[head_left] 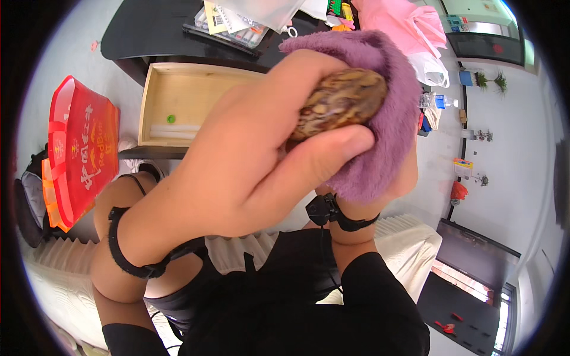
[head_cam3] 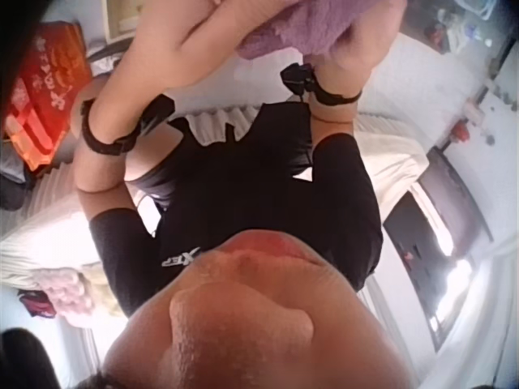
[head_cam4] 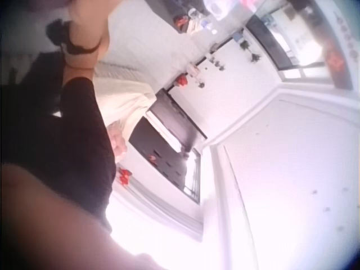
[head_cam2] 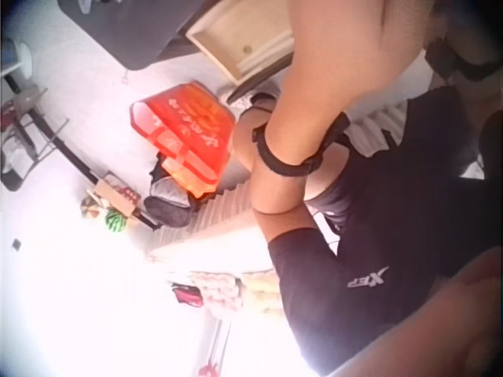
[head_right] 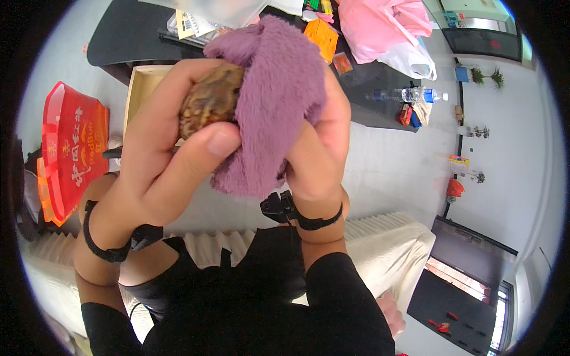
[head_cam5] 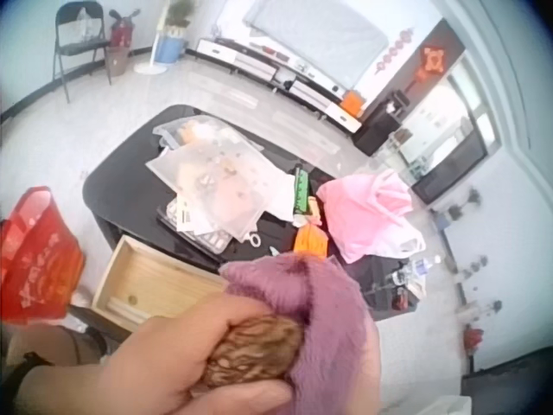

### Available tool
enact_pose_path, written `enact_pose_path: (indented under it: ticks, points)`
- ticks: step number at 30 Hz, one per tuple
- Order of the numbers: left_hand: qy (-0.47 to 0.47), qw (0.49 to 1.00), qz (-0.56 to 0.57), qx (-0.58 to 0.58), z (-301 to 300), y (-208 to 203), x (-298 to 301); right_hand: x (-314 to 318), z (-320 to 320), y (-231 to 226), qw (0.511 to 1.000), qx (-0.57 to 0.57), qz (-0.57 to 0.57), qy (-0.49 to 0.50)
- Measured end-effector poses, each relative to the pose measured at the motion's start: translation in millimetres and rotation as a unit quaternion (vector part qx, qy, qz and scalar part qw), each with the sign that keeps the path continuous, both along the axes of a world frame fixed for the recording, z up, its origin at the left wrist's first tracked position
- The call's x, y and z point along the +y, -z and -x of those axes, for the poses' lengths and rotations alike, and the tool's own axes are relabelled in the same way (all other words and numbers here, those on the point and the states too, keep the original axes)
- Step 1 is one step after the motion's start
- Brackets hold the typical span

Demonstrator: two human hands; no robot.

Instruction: The person wipes a drawer and various objects including a white plastic strip, a green cap, and a small tortoise figure using a purple cloth.

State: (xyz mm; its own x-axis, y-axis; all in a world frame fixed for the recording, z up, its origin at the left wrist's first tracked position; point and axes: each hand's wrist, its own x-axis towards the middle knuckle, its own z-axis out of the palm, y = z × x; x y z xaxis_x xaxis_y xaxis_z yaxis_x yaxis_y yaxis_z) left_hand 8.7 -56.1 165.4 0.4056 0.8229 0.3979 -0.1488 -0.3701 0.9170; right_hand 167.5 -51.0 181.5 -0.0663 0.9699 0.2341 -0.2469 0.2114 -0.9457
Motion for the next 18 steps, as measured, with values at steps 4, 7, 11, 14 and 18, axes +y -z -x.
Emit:
enact_pose_path:
  ticks: [4, 7, 11, 14, 18]
  points:
    - [-0.01, 1.0, 0.022, -0.017, -2, 1, 0, 3, -3, 9, 0.999, -0.014, -0.025, 0.023]
    - [-0.012, 0.998, 0.065, -0.017, -5, 2, 0, 4, -8, 10, 0.996, -0.039, -0.064, 0.051]
    - [0.034, 0.995, 0.097, 0.015, -8, 9, -2, -1, -14, 13, 0.993, -0.011, -0.113, -0.031]
    - [0.042, 0.994, 0.09, 0.039, -11, 12, -5, -5, -15, 9, 0.993, -0.002, -0.062, -0.1]
    - [0.026, 0.998, 0.031, 0.05, -12, 19, -4, -7, -11, 13, 0.995, -0.053, -0.063, -0.055]
